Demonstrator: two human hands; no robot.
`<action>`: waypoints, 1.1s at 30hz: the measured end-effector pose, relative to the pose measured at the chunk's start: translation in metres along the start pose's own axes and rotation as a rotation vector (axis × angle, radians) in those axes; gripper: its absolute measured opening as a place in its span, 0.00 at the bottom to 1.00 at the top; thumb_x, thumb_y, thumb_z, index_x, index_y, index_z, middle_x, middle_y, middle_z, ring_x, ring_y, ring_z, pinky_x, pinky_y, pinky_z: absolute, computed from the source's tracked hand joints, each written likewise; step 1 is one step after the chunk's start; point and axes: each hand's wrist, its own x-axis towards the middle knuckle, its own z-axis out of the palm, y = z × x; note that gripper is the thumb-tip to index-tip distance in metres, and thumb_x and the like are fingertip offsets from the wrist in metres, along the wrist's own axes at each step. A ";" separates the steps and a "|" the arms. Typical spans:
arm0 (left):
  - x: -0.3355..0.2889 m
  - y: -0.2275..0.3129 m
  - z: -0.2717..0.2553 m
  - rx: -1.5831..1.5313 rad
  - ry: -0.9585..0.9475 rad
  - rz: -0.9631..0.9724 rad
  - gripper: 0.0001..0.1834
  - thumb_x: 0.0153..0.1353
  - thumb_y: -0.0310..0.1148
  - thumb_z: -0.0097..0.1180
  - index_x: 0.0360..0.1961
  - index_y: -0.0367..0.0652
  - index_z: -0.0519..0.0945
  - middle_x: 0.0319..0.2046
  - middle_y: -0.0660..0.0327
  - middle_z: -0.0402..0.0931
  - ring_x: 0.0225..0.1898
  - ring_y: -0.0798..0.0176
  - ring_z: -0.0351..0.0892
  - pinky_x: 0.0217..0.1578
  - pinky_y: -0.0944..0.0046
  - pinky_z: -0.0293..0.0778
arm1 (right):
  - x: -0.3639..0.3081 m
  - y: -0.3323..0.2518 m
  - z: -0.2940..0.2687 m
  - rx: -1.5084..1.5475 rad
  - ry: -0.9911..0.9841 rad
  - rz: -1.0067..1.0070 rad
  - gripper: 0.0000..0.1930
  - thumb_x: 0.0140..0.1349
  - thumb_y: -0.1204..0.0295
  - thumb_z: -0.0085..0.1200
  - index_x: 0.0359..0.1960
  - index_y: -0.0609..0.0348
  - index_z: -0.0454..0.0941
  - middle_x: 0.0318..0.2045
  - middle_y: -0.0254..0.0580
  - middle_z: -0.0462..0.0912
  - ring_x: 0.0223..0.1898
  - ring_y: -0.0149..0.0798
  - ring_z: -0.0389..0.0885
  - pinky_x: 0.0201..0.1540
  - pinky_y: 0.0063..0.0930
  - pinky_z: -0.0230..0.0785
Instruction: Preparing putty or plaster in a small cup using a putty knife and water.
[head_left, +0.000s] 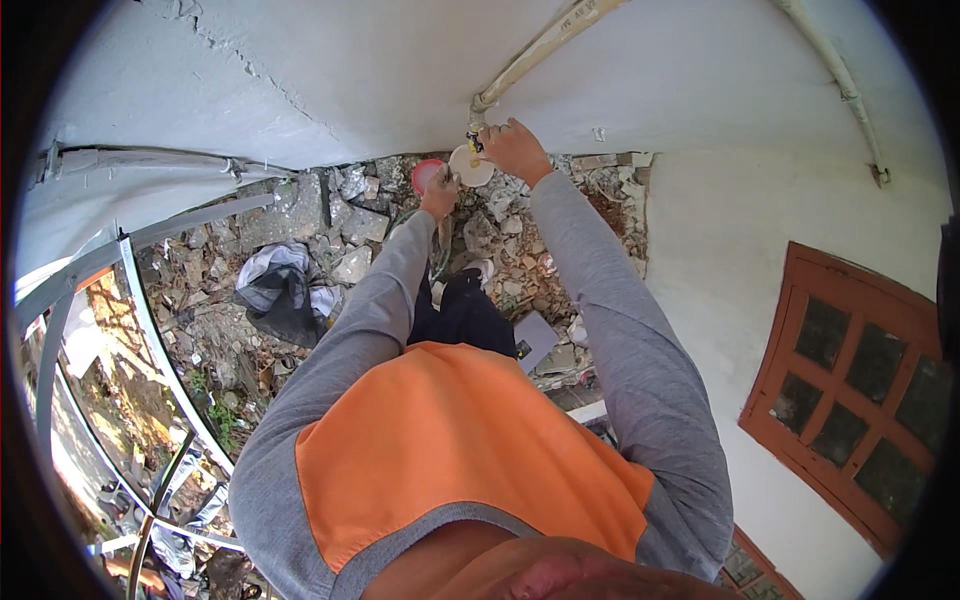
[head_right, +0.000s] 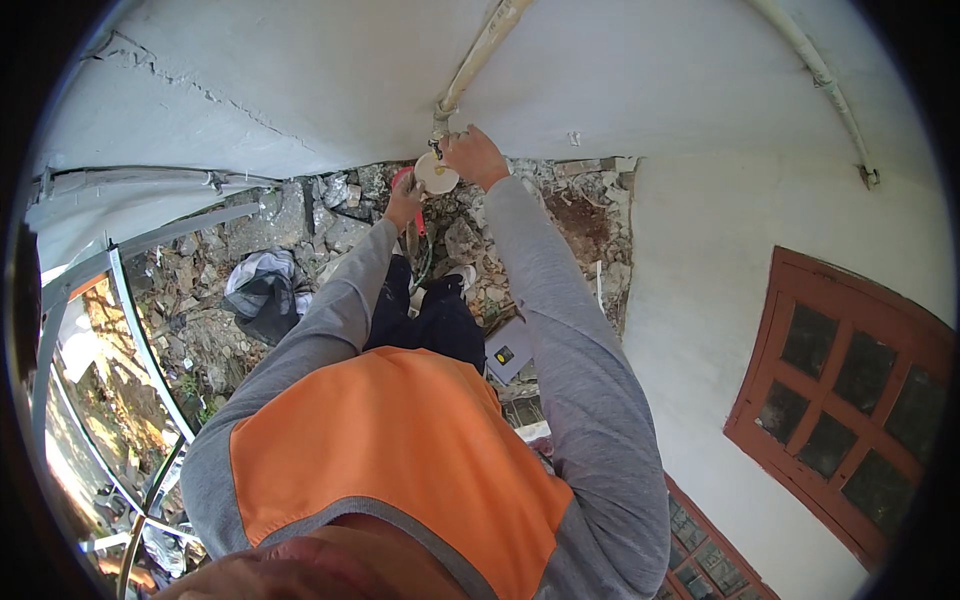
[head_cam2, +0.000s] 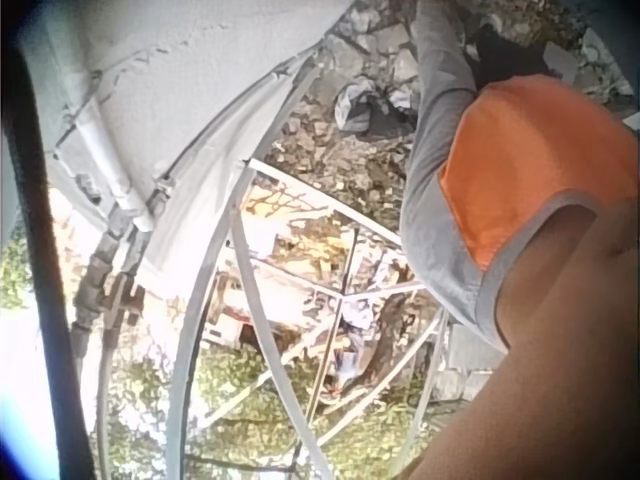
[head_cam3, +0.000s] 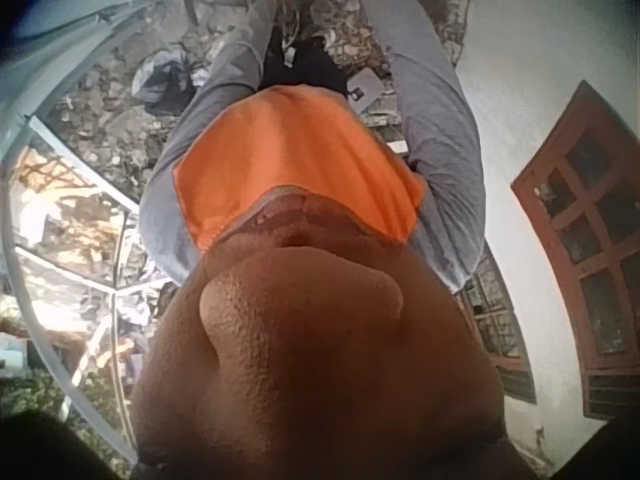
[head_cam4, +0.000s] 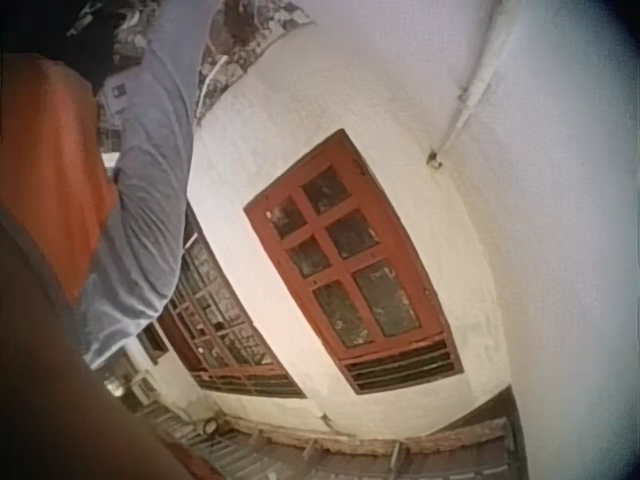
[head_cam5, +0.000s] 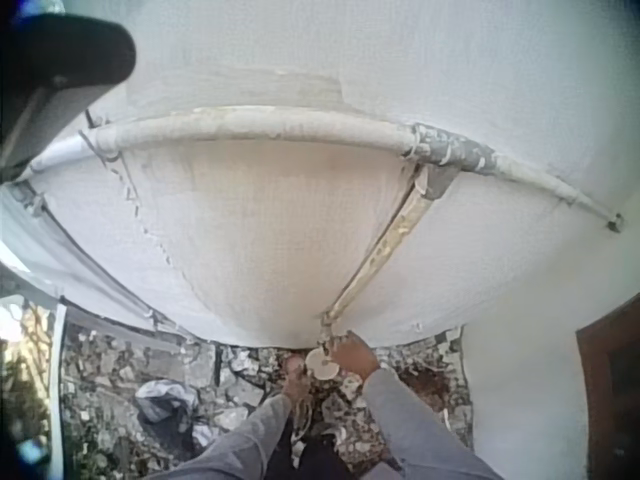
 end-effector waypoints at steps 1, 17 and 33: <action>0.000 0.001 0.000 -0.002 0.003 -0.004 0.07 0.63 0.29 0.51 0.40 0.39 0.73 0.29 0.64 0.74 0.29 0.73 0.70 0.31 0.70 0.68 | -0.001 0.000 -0.002 0.018 -0.011 0.006 0.25 0.55 0.50 0.56 0.43 0.58 0.73 0.31 0.39 0.81 0.35 0.39 0.82 0.51 0.37 0.68; 0.012 0.006 -0.004 -0.027 -0.099 -0.060 0.08 0.64 0.27 0.49 0.43 0.37 0.72 0.33 0.63 0.74 0.33 0.70 0.73 0.35 0.69 0.70 | 0.003 -0.034 -0.022 0.449 -0.084 0.530 0.15 0.57 0.62 0.52 0.44 0.54 0.76 0.34 0.45 0.82 0.37 0.47 0.81 0.44 0.45 0.67; 0.002 0.028 0.001 0.045 -0.164 -0.055 0.12 0.64 0.25 0.46 0.48 0.36 0.72 0.35 0.61 0.76 0.34 0.68 0.76 0.38 0.67 0.74 | -0.007 -0.038 -0.008 0.665 0.163 0.519 0.14 0.62 0.70 0.49 0.49 0.55 0.76 0.37 0.52 0.76 0.42 0.55 0.77 0.45 0.43 0.70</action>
